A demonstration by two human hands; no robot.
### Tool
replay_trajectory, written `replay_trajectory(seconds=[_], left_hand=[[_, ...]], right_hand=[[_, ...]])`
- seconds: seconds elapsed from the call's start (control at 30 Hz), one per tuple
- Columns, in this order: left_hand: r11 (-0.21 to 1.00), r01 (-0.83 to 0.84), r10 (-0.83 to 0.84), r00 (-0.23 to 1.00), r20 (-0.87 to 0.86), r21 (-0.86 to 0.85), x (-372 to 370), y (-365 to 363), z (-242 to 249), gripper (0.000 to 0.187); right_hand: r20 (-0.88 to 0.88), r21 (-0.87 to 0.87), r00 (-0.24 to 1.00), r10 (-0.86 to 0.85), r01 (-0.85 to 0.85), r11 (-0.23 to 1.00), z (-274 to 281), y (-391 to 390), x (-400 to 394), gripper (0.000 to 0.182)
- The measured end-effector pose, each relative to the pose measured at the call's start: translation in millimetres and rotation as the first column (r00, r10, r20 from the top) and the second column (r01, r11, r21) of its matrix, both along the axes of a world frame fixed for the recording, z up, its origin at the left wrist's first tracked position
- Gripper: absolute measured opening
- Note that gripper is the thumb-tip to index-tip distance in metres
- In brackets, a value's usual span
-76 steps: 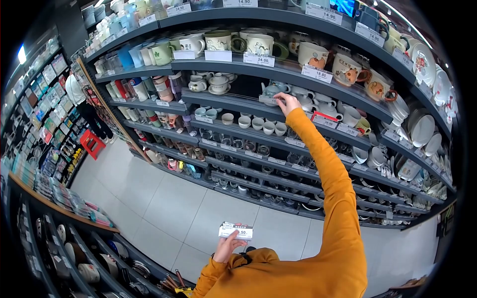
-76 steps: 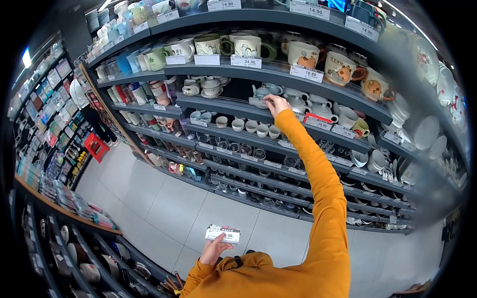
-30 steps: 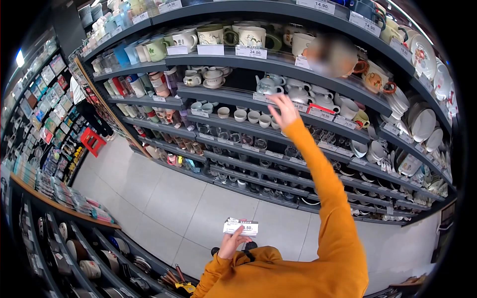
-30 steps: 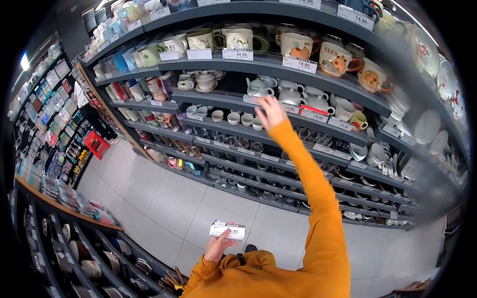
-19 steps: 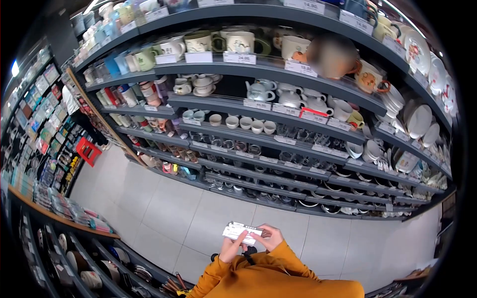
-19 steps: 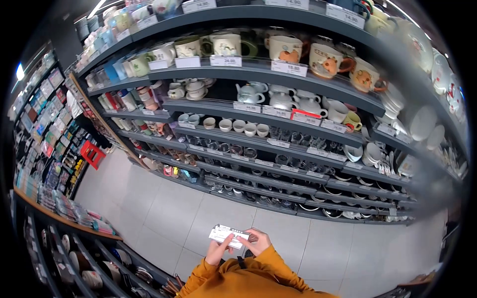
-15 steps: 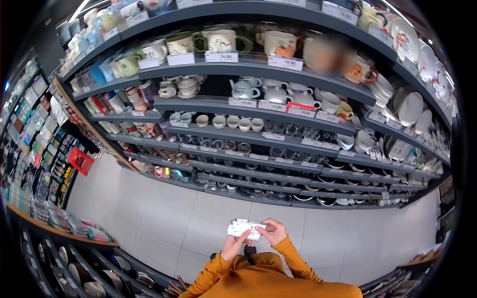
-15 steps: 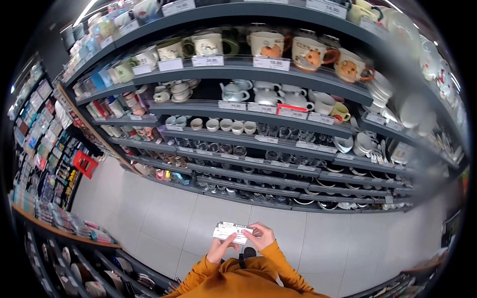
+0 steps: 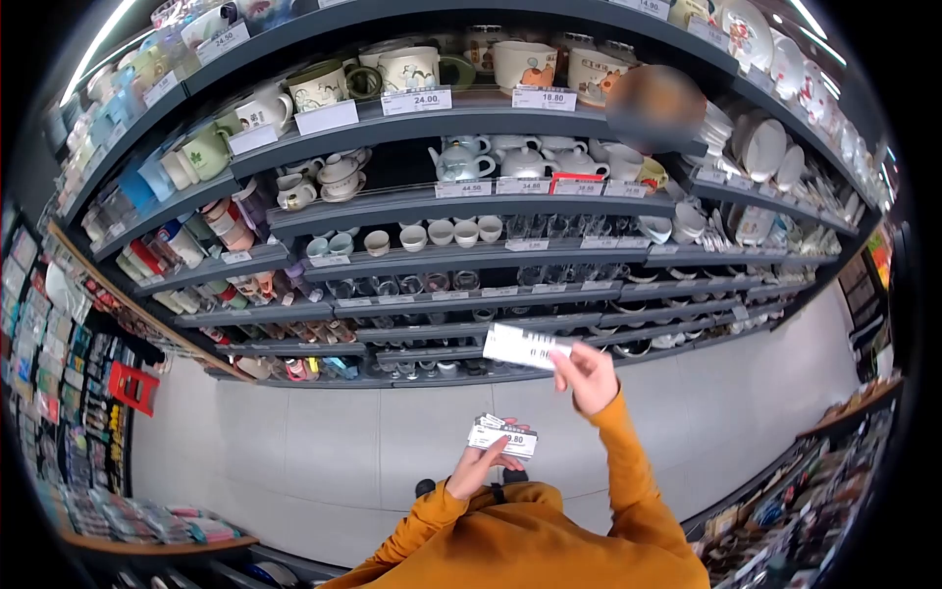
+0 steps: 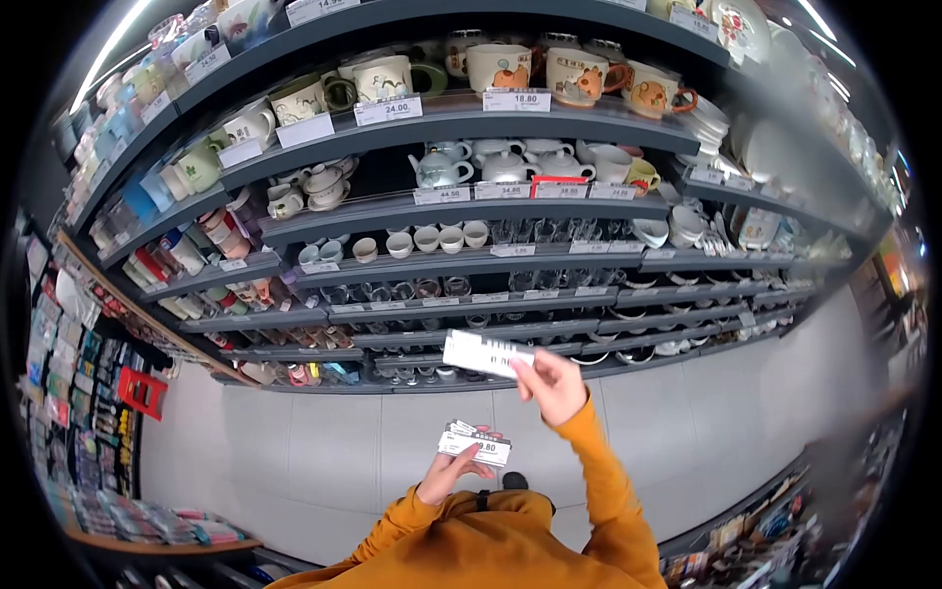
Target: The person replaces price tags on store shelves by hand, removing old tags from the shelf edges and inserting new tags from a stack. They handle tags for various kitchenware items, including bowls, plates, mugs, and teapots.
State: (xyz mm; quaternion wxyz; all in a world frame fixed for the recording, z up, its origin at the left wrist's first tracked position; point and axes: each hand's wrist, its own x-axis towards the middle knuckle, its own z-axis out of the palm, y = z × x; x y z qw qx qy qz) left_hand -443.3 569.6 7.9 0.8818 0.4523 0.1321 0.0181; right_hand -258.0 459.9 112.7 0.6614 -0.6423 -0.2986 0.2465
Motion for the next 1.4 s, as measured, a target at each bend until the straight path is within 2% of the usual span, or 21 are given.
replay_trajectory(seconds=[0.2,0.3,0.5,0.63,0.97,1.17,1.4], left_hand=[[0.986,0.158,-0.156,0.987,-0.034,0.049,-81,81,-14,0.036],[0.98,0.137,-0.129,0.99,-0.06,0.143,-119,125,-21,0.037],[0.994,-0.007,0.02,0.992,-0.127,0.105,-175,189,-36,0.037],[0.996,-0.025,0.034,0.993,-0.115,0.085,-183,208,-39,0.038],[0.993,0.11,-0.109,0.994,-0.017,0.052,-165,223,-28,0.036],[0.993,0.113,-0.112,0.993,-0.028,0.044,-170,226,-33,0.035],[0.986,0.167,-0.164,0.982,-0.09,0.026,-172,225,-43,0.035]], right_hand=[[-0.025,0.202,0.997,-0.074,0.077,0.976,40,79,-41,0.017],[-0.005,0.218,0.998,-0.065,0.065,0.974,53,112,-64,0.017],[0.133,0.145,0.989,-0.069,0.049,0.988,57,154,-95,0.018],[0.136,0.137,0.988,-0.074,0.055,0.989,59,173,-104,0.017],[0.177,0.091,0.972,-0.155,0.141,0.986,72,181,-120,0.017],[0.18,0.101,0.969,-0.172,0.156,0.983,57,179,-110,0.016],[0.242,-0.081,0.948,-0.205,0.23,0.97,23,177,-106,0.023]])
